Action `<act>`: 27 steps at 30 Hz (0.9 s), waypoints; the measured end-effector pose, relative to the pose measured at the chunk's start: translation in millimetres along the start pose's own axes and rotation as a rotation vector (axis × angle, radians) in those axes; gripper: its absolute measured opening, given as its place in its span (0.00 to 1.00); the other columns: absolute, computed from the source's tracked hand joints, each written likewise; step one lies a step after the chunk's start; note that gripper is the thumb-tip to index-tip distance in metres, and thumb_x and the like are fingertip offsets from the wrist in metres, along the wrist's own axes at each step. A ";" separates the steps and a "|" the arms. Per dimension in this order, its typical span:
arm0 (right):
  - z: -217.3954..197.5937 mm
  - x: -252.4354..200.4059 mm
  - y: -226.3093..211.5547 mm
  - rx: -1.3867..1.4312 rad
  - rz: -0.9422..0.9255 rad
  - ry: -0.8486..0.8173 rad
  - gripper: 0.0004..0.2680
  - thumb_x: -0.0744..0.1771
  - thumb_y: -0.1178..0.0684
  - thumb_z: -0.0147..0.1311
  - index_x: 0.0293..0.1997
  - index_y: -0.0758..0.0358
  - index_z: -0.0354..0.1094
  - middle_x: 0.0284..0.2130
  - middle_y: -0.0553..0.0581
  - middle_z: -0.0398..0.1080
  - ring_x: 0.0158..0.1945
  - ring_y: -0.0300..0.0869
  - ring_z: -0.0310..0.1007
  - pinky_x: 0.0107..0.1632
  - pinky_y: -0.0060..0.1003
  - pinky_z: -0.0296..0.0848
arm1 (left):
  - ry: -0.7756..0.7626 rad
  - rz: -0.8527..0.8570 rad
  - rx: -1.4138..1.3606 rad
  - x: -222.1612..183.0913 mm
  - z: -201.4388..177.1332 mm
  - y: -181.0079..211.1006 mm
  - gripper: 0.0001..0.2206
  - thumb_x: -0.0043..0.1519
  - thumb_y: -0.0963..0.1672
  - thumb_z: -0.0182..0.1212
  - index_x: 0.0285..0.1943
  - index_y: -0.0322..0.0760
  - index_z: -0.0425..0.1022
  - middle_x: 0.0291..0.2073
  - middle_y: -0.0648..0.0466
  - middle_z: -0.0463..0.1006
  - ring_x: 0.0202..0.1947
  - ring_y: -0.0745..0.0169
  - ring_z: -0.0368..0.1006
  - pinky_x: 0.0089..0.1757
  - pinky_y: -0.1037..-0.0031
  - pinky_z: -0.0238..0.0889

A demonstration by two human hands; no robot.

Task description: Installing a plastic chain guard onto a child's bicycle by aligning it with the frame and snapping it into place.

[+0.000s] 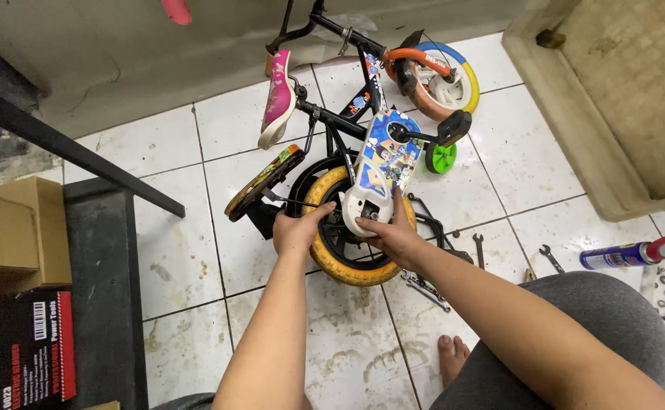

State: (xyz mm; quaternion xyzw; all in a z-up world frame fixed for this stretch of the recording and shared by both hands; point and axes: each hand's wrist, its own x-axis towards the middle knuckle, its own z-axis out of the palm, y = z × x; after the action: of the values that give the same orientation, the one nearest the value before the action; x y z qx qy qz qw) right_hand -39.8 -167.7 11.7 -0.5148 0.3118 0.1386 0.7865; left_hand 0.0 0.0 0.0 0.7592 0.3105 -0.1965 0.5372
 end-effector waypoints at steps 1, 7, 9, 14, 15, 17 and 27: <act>1.7 -2.3 -0.7 -0.002 0.001 0.000 0.49 0.59 0.64 0.69 0.79 0.41 0.19 0.73 0.80 0.34 0.70 0.72 0.53 0.64 0.57 0.68 | 0.000 -0.002 -0.001 -2.9 -0.8 1.3 0.52 0.43 0.55 0.81 0.71 0.23 0.58 0.63 0.36 0.69 0.66 0.40 0.64 0.59 0.51 0.61; 9.2 -3.0 -2.5 -0.014 -0.001 0.042 0.48 0.60 0.54 0.70 0.79 0.41 0.20 0.74 0.76 0.26 0.73 0.73 0.47 0.65 0.62 0.65 | -0.014 0.003 -0.025 -2.0 -1.2 -1.8 0.50 0.44 0.55 0.80 0.70 0.23 0.59 0.61 0.35 0.70 0.65 0.39 0.66 0.57 0.52 0.64; 6.7 6.5 1.6 -0.070 0.012 0.072 0.48 0.60 0.54 0.71 0.79 0.41 0.21 0.74 0.75 0.28 0.72 0.72 0.49 0.64 0.61 0.67 | -0.014 -0.007 -0.029 -3.1 -1.1 -0.5 0.49 0.45 0.54 0.80 0.70 0.23 0.60 0.61 0.35 0.70 0.65 0.38 0.65 0.57 0.51 0.64; 7.1 12.0 3.6 -0.101 0.027 0.097 0.48 0.60 0.54 0.71 0.79 0.43 0.21 0.74 0.74 0.27 0.72 0.72 0.48 0.63 0.62 0.68 | -0.009 -0.013 -0.041 -11.7 -3.8 5.4 0.47 0.44 0.53 0.80 0.68 0.22 0.62 0.60 0.34 0.71 0.64 0.37 0.66 0.57 0.51 0.64; 7.3 13.7 3.0 -0.104 0.025 0.109 0.48 0.60 0.54 0.71 0.79 0.43 0.22 0.74 0.74 0.27 0.72 0.73 0.48 0.63 0.62 0.68 | -0.002 -0.010 -0.041 -11.2 -3.6 6.2 0.46 0.43 0.53 0.81 0.66 0.23 0.63 0.59 0.35 0.72 0.63 0.37 0.67 0.56 0.50 0.65; 10.4 8.1 -0.9 -0.116 0.028 0.112 0.48 0.60 0.54 0.71 0.79 0.42 0.22 0.74 0.74 0.27 0.72 0.72 0.49 0.63 0.61 0.68 | 0.001 -0.007 -0.046 -7.9 -2.1 4.5 0.46 0.43 0.54 0.80 0.66 0.23 0.63 0.59 0.35 0.72 0.63 0.37 0.67 0.56 0.50 0.65; 12.6 4.6 -4.3 -0.130 0.024 0.090 0.48 0.60 0.55 0.71 0.79 0.42 0.21 0.74 0.74 0.28 0.72 0.73 0.47 0.63 0.64 0.65 | 0.005 -0.018 -0.024 -5.2 -2.1 5.6 0.48 0.42 0.55 0.81 0.68 0.24 0.62 0.60 0.35 0.71 0.64 0.38 0.66 0.56 0.50 0.65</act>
State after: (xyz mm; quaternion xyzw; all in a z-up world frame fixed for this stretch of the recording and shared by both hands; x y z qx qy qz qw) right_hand -29.6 -158.7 15.4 -0.5668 0.3432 0.1450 0.7348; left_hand 0.0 -0.6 7.9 0.7505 0.3209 -0.1957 0.5435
